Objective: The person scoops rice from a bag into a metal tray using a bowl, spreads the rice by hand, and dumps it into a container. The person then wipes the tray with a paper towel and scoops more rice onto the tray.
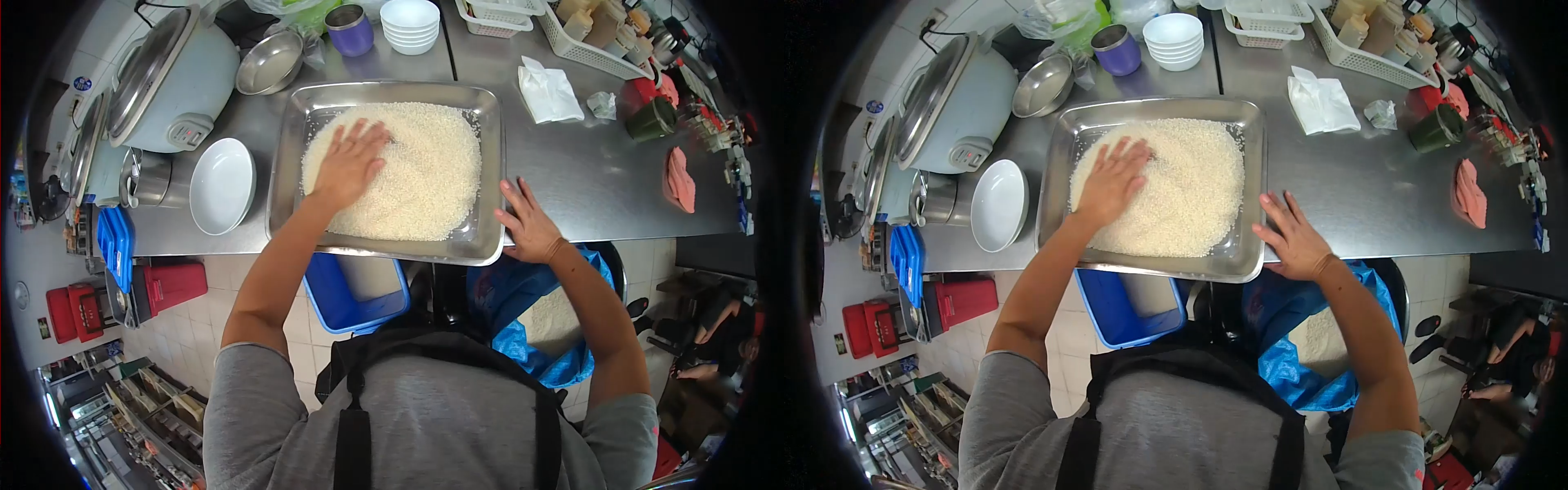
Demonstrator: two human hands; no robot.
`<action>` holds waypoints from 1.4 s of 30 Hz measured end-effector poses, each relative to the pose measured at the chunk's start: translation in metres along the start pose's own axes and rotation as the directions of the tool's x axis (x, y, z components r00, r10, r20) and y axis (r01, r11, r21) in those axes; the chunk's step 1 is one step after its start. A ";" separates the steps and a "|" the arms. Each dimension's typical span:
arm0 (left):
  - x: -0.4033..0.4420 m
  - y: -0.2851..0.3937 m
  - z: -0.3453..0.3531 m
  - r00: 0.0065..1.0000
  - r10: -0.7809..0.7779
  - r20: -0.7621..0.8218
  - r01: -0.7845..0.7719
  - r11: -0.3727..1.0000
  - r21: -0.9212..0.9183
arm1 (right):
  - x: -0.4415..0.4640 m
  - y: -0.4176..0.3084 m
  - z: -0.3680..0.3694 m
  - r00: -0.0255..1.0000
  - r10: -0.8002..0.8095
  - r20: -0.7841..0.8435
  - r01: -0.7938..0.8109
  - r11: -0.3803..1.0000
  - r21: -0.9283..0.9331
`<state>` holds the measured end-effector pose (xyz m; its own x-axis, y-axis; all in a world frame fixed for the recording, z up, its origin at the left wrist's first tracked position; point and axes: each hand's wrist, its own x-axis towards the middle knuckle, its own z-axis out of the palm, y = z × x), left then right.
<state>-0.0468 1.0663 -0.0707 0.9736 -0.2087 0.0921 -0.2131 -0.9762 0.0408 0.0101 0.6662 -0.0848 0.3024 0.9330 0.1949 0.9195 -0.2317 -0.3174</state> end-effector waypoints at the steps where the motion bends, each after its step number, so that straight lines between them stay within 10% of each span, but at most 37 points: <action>1: -0.001 -0.009 0.002 0.999 -0.035 -0.002 0.035 0.999 0.017 | 0.003 0.002 -0.004 1.000 -0.006 0.015 0.006 1.000 0.002; 9: 0.016 0.028 0.015 0.983 -0.173 -0.052 0.158 0.963 -0.220 | 0.002 0.000 -0.011 0.998 0.045 0.042 -0.046 0.999 0.003; 20: 0.069 0.123 0.018 0.976 0.215 -0.043 -0.218 0.971 -0.100 | 0.002 0.004 -0.005 0.999 0.017 -0.027 -0.017 1.000 0.013; 35: 0.011 -0.031 0.009 0.992 -0.117 -0.056 0.124 0.983 0.134 | 0.001 0.001 -0.011 0.998 0.060 0.014 -0.060 0.998 0.027; 42: -0.032 -0.031 0.018 0.967 -0.230 -0.108 0.213 0.966 -0.145 | 0.001 0.004 -0.008 0.999 0.044 -0.022 -0.044 0.999 0.009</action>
<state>-0.0703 1.1028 -0.0925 0.9819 0.0291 0.1873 -0.0098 -0.9790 0.2037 0.0157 0.6636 -0.0782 0.3482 0.9156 0.2010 0.9031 -0.2701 -0.3339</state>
